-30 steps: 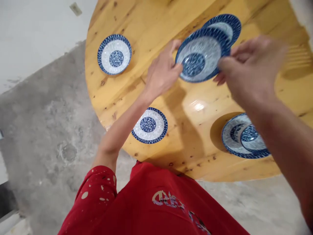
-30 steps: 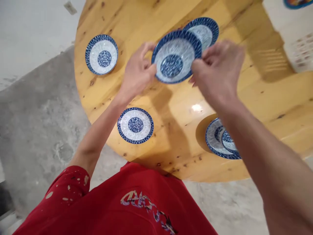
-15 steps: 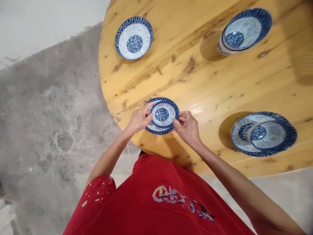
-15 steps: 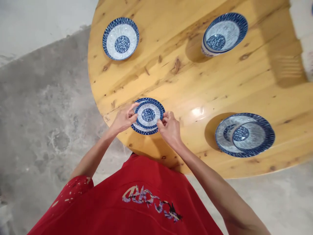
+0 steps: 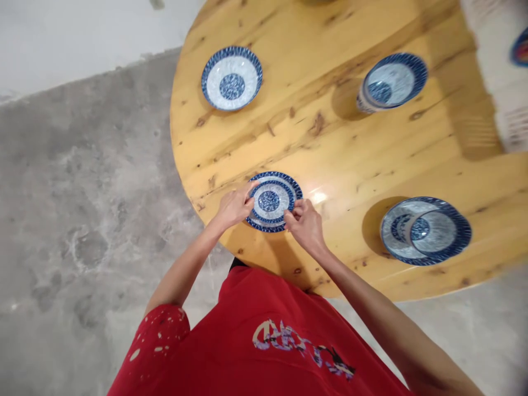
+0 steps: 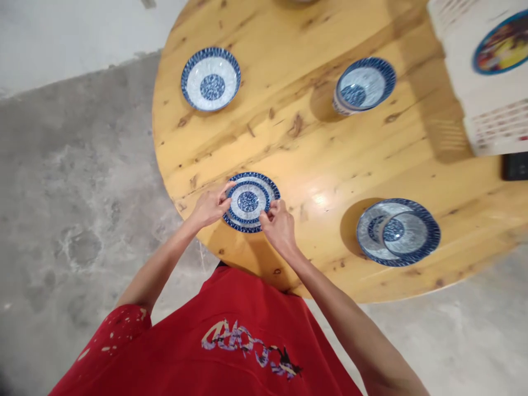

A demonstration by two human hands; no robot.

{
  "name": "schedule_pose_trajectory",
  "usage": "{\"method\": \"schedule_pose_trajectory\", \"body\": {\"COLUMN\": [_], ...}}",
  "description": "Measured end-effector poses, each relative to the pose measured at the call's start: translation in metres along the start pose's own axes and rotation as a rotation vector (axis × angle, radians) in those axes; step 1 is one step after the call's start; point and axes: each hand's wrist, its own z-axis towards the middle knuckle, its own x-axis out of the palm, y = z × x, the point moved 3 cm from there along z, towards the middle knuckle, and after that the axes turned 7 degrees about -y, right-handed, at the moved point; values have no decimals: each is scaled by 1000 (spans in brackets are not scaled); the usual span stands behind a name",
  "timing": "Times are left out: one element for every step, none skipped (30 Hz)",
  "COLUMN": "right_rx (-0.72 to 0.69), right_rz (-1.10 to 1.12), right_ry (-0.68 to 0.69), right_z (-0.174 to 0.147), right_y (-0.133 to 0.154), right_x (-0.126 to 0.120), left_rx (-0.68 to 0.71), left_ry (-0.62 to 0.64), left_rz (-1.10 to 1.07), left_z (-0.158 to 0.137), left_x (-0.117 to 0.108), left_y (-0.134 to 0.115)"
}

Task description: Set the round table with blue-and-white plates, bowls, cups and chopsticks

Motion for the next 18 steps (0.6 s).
{"method": "schedule_pose_trajectory", "body": {"right_rx": [4, 8, 10, 10, 11, 12, 13, 11, 6, 0, -3, -2, 2, 7, 10, 11, 8, 6], "right_rz": [7, 17, 28, 38, 47, 55, 63, 72, 85, 103, 129, 161, 192, 217, 232, 239, 238, 241], "right_ry": [-1, -4, -8, -10, -10, -9, -5, 3, 10, 20, 29, 36, 31, 7, -37, -93, -166, -230], "right_z": [0, 1, 3, 4, 5, 6, 7, 7, 6, 6, 7, 9, 14, 21, 31, 44, 60, 78], "right_y": [-1, -1, -1, 0, 1, 2, 4, 5, 7, 8, 10, 10, 11, 11, 11, 11, 11, 11], "right_x": [1, 3, 4, 5, 5, 6, 6, 6, 5, 3, 0, -6, -14, -24, -38, -53, -71, -88], "left_rx": [0, 2, 6, 9, 13, 13, 14, 21, 32, 44, 49, 43, 29, 10, -4, -1, 19, 52], "left_ry": [13, 25, 36, 47, 59, 74, 94, 117, 136, 147, 147, 134, 108, 72, 34, -2, -36, -61], "left_rz": [13, 26, 38, 50, 62, 77, 97, 125, 162, 206, 255, 302, 340, 364, 374, 367, 348, 325], "left_z": [0, 0, 0, 1, 2, 3, 4, 6, 8, 10, 13, 18, 23, 31, 40, 51, 64, 79], "left_x": [-2, -3, -4, -6, -7, -9, -11, -14, -18, -24, -31, -39, -49, -58, -67, -74, -79, -82], "left_y": [-1, -1, -2, -3, -3, -3, -4, -4, -5, -7, -10, -13, -17, -23, -31, -40, -50, -62]}}
